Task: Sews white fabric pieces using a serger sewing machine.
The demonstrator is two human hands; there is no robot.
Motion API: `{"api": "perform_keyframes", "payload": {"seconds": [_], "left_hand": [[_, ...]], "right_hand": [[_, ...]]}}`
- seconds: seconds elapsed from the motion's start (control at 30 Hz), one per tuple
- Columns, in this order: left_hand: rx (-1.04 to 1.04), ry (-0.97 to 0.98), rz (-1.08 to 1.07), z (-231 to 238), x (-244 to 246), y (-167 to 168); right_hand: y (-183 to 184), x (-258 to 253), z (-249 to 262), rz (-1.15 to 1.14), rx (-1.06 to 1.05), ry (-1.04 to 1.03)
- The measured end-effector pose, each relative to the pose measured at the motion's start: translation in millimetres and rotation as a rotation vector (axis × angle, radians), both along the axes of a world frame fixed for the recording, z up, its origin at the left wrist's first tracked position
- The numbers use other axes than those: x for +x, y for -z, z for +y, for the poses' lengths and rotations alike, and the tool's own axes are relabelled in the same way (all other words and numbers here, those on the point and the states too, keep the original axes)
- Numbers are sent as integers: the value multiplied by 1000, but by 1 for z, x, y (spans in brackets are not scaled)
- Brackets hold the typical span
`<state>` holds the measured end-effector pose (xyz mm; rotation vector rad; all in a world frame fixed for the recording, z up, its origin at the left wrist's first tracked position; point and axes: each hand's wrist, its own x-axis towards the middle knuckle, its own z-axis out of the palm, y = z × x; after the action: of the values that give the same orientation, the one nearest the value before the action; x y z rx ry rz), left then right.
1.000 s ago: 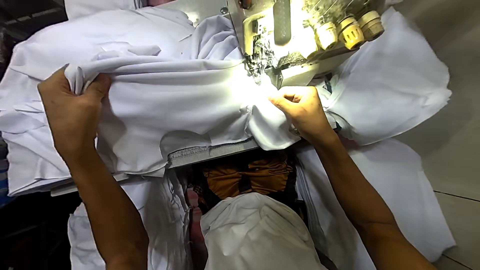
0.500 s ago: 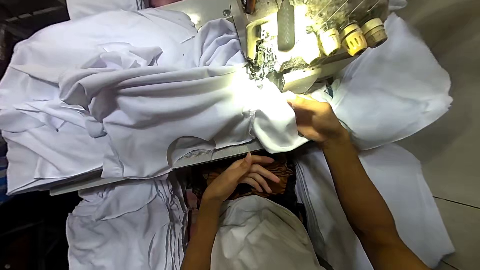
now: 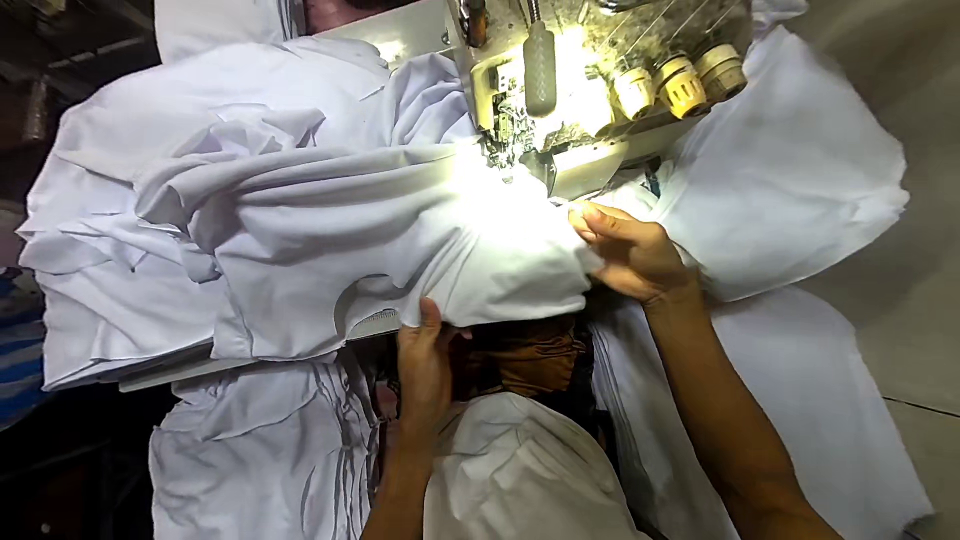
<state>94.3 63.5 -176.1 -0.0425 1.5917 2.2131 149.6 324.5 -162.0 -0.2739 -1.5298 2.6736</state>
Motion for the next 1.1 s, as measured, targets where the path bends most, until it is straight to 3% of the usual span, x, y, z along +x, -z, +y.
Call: {"api": "perform_keyframes", "payload": {"seconds": [0.07,0.17,0.3,0.6,0.93,1.1], "left_hand": [[-50,8,101,-13,-9,-7],[-37,58,143,-19,-26,-13],[-29,131,181,-23,-38,-16],[-103,164,169,-26,-50,-11],[-116,196,198,-30,-52,-7],[-93,230,216,-33,-54,-10]], "right_hand": [[3,-2,-10,-24,-163,-7],[2,-5,-26,-87,-143,-24],[1,-7,-30,-20,55,45],[9,-3,-25,117,779,344],[7,-3,-31,82,476,265],[6,-4,-23,135,538,199]]}}
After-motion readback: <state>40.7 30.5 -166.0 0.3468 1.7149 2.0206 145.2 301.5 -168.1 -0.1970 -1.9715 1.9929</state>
